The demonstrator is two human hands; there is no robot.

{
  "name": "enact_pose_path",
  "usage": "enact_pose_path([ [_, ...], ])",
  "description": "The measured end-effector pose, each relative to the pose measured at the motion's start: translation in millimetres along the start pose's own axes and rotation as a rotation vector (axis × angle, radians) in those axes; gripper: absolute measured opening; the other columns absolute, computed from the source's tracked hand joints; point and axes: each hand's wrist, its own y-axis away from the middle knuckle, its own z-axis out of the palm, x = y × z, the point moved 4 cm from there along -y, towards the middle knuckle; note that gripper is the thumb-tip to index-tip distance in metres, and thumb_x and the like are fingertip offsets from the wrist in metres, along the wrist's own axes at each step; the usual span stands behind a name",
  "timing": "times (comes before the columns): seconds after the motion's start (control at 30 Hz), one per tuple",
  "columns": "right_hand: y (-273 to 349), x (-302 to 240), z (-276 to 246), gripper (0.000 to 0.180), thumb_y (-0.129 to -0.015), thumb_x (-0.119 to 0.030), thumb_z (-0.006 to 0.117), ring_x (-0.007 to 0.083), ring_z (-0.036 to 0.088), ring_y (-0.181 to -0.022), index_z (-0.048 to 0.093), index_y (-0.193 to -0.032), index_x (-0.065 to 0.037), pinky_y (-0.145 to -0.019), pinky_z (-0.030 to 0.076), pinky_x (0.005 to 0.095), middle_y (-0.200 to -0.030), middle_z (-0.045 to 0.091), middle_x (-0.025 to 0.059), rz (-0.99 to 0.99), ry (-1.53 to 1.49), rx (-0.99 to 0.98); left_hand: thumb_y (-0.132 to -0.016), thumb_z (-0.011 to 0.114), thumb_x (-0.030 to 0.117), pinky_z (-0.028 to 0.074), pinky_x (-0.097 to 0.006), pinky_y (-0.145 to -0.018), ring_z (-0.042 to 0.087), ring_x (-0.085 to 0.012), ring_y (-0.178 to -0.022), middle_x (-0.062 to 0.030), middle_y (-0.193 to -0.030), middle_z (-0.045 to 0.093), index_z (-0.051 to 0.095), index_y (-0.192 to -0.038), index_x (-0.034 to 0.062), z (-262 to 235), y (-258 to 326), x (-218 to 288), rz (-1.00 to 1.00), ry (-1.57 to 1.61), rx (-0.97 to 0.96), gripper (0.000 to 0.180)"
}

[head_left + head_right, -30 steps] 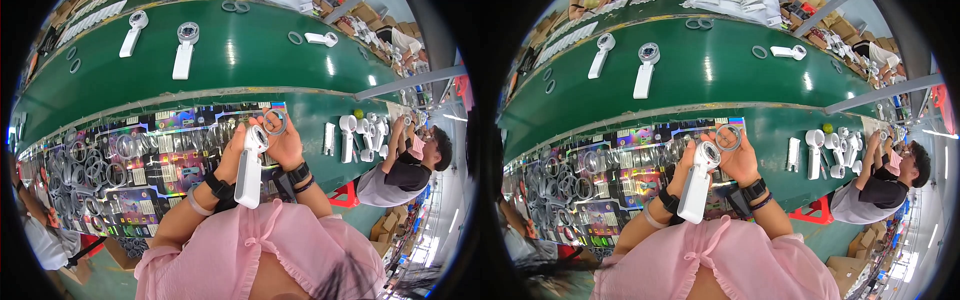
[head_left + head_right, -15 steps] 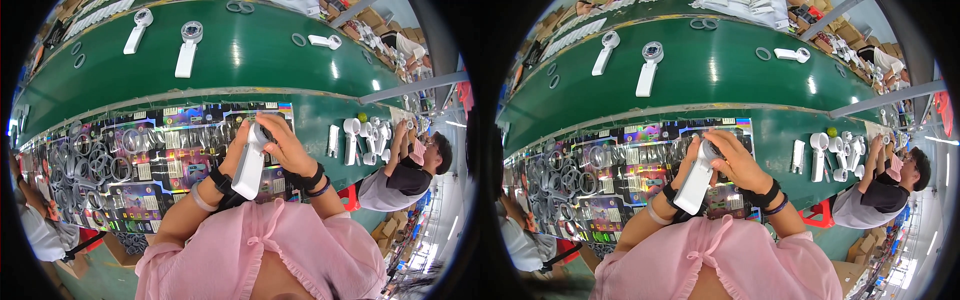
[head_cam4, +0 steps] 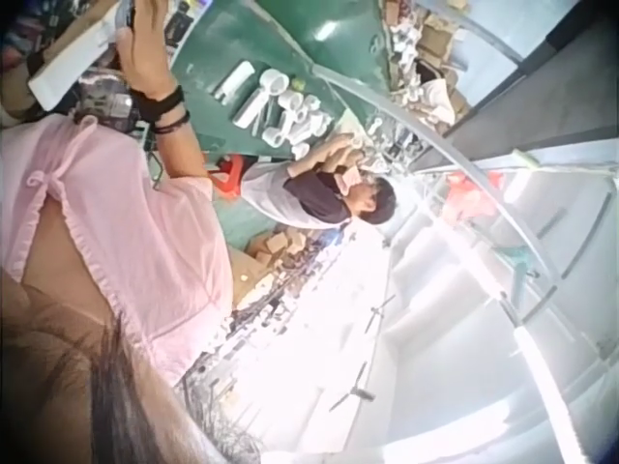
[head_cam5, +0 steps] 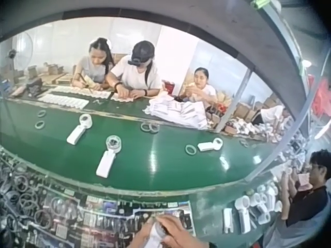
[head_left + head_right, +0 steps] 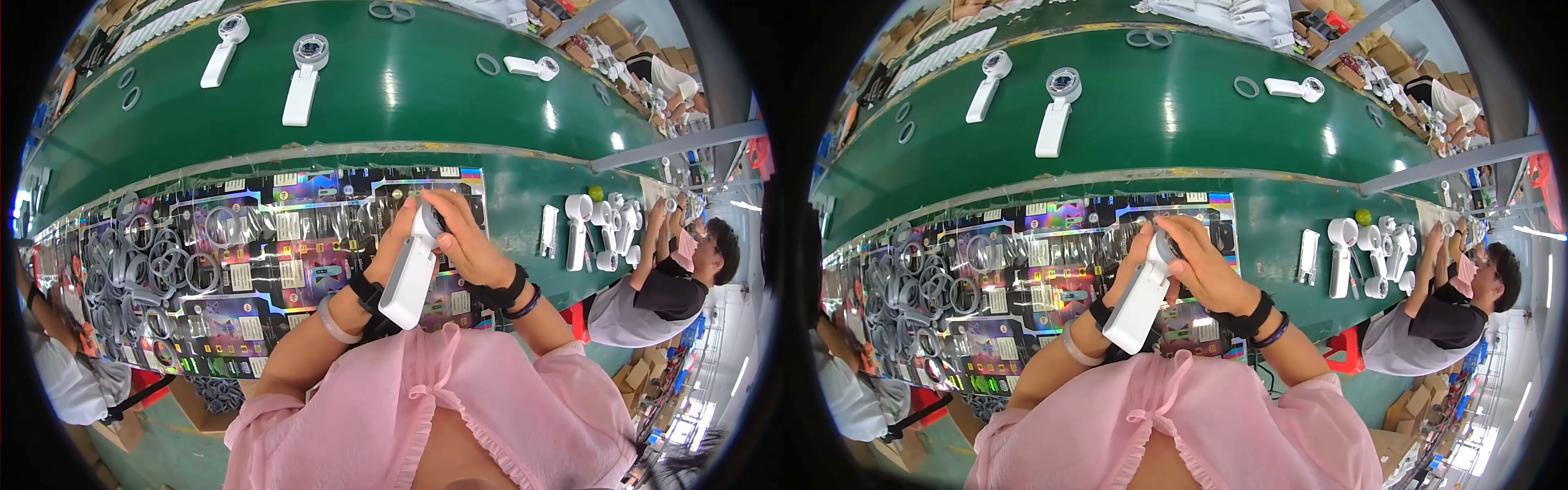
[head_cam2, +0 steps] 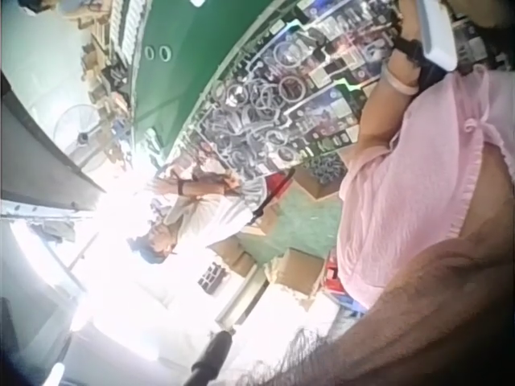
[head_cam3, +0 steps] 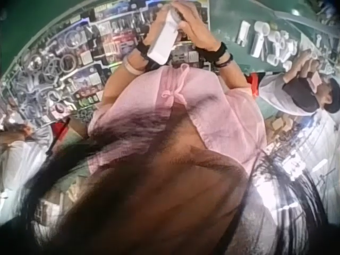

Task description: Assembling plastic housings and components for handheld electronic devices on a factory line.

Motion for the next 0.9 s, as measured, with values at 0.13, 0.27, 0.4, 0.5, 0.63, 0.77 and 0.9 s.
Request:
enact_pose_path([
  [0.13,2.0,2.3,3.8,0.06,-0.101,-0.042,0.034,0.0301,0.053,-0.108,0.029,-0.142,0.001,-0.089,0.051,0.0354,-0.137,0.029,0.0227,-0.062,0.036,-0.01,-0.091,0.034,0.068,0.044,-0.028,-0.037,0.055,-0.017,-0.044,-0.0057,-0.057,0.055,0.059,-0.086,0.0107,5.8,6.1,3.6,0.016,-0.059,0.042,0.063],
  [0.27,-0.6,8.8,2.1,0.058,-0.101,-0.039,0.036,0.0337,0.046,-0.118,0.028,-0.141,0.003,-0.097,0.044,0.0396,-0.138,0.028,0.0235,0.002,-0.043,-0.079,-0.093,0.033,0.065,0.043,-0.026,-0.045,0.055,-0.0128,-0.053,-0.0012,-0.065,0.055,0.057,-0.091,0.0118,3.5,5.8,3.9,0.013,-0.031,0.059,0.058],
  [0.4,-2.5,13.8,4.5,0.054,-0.1,-0.033,0.039,0.0369,0.037,-0.125,0.029,-0.14,0.002,-0.107,0.031,0.042,-0.139,0.029,0.0237,-0.109,0.06,-0.109,-0.095,0.032,0.063,0.043,-0.025,-0.051,0.054,-0.0096,-0.06,0.001,-0.071,0.055,0.056,-0.093,0.0114,5.0,5.7,3.7,0.08,-0.012,0.019,0.057],
  [0.5,-7.6,16.0,6.4,0.052,-0.099,-0.031,0.041,0.0373,0.035,-0.126,0.029,-0.139,0.001,-0.108,0.028,0.0422,-0.139,0.029,0.0232,-0.091,0.023,-0.103,-0.093,0.026,0.068,0.045,-0.028,-0.039,0.056,-0.0175,-0.044,-0.0074,-0.057,0.056,0.06,-0.084,0.0082,3.2,1.1,3.2,0.162,-0.116,0.077,0.069],
  [0.63,-6.5,13.4,8.3,0.051,-0.098,-0.026,0.042,0.0358,0.033,-0.127,0.028,-0.138,0.001,-0.109,0.026,0.0411,-0.138,0.03,0.0221,-0.021,-0.009,-0.096,-0.094,0.028,0.066,0.05,-0.029,-0.043,0.057,-0.0164,-0.048,-0.0072,-0.064,0.057,0.058,-0.092,0.0064,-3.3,-4.2,-5.0,0.218,-0.083,0.089,0.066],
  [0.77,-6.3,9.5,7.3,0.049,-0.098,-0.024,0.041,0.0343,0.033,-0.128,0.028,-0.139,0.0,-0.109,0.025,0.0412,-0.138,0.03,0.0214,0.064,-0.031,-0.076,-0.095,0.029,0.064,0.049,-0.028,-0.042,0.058,-0.0159,-0.048,-0.007,-0.064,0.057,0.055,-0.098,0.0067,-3.8,-5.0,-6.4,0.218,-0.096,0.131,0.063],
  [0.9,3.4,10.2,2.3,0.049,-0.099,-0.026,0.04,0.0346,0.032,-0.129,0.027,-0.14,-0.001,-0.11,0.025,0.042,-0.139,0.029,0.021,-0.017,-0.044,-0.061,-0.097,0.032,0.058,0.049,-0.026,-0.048,0.058,-0.0134,-0.056,-0.0054,-0.072,0.057,0.051,-0.106,0.0069,-8.3,-7.8,-12.7,0.324,-0.311,0.118,0.055],
])
